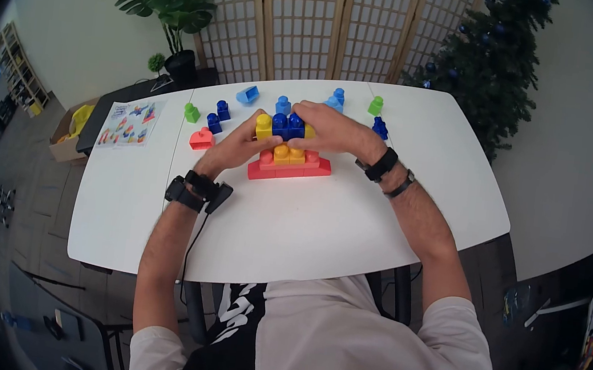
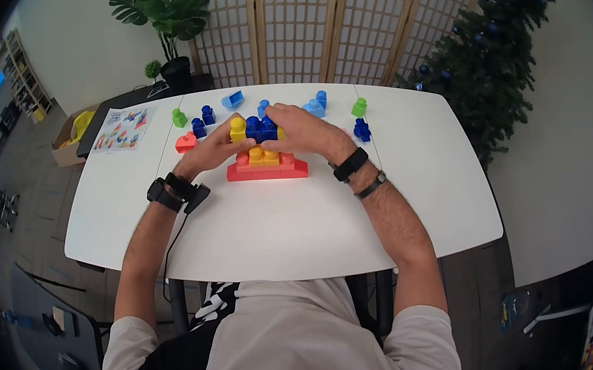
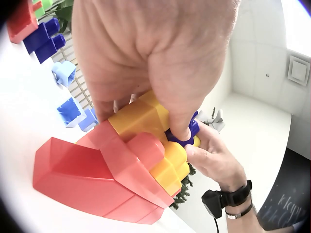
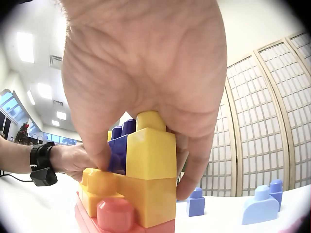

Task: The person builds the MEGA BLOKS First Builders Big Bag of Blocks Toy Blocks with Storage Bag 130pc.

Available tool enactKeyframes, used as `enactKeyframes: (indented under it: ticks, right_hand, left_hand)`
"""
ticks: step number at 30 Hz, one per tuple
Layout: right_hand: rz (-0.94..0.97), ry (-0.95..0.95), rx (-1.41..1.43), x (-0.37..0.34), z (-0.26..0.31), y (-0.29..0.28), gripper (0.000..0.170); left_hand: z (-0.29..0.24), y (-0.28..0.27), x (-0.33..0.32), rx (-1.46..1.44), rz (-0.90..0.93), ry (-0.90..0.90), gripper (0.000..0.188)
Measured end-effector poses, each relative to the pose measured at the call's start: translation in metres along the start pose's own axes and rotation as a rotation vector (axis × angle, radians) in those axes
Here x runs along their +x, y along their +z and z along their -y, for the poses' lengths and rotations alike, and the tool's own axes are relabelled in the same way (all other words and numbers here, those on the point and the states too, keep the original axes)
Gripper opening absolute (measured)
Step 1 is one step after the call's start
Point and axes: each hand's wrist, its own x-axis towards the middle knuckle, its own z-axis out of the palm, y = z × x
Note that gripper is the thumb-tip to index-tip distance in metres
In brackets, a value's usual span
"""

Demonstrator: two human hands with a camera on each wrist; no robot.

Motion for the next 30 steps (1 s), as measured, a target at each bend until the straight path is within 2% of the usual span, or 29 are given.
enactKeyframes:
  ticks: [10, 13, 15, 16, 17, 19, 20, 22, 23, 25, 30]
  right_hand:
    - [0.019, 0.025, 0.042, 0.002, -0.002, 0.001, 0.057]
    - [0.029, 0.032, 0.051, 0.002, -0.001, 0.000, 0.060]
    - [-0.016, 0.039, 0.106, -0.004, 0.004, -0.003, 0.059]
    - [-0.058, 0.046, 0.169, -0.006, 0.008, -0.006, 0.059]
    - [-0.058, 0.043, 0.168, -0.006, 0.015, -0.015, 0.059]
    - [-0.194, 0.201, 0.407, -0.009, 0.025, -0.032, 0.056]
    - [-0.191, 0.200, 0.409, -0.010, 0.019, -0.037, 0.056]
    - [-0.332, 0.200, 0.498, -0.010, -0.006, -0.054, 0.052]
    - [-0.335, 0.201, 0.499, -0.013, -0.016, -0.061, 0.052]
    - [-0.404, 0.236, 0.537, -0.022, -0.036, -0.074, 0.049]
    - [-0.498, 0.342, 0.563, -0.033, -0.088, -0.072, 0.044]
  left_hand:
    - [0.007, -0.003, 0.001, 0.058, -0.006, 0.030, 0.023]
    - [0.006, -0.003, 0.003, 0.044, 0.003, 0.091, 0.030]
    - [0.001, -0.010, -0.001, 0.169, -0.007, 0.070, 0.052]
    - [-0.003, -0.015, -0.001, 0.172, -0.009, 0.072, 0.052]
    - [-0.006, -0.023, 0.000, 0.176, -0.048, 0.087, 0.064]
    - [-0.002, -0.043, 0.004, 0.136, -0.114, 0.117, 0.086]
    - [-0.005, -0.055, 0.003, 0.072, -0.169, 0.090, 0.085]
    - [-0.009, -0.077, -0.001, 0.081, -0.272, 0.082, 0.082]
    - [-0.010, -0.087, -0.006, 0.082, -0.271, 0.082, 0.082]
    - [-0.011, -0.104, -0.011, 0.126, -0.388, 0.031, 0.073]
    - [0.007, -0.119, -0.012, 0.241, -0.421, -0.044, 0.056]
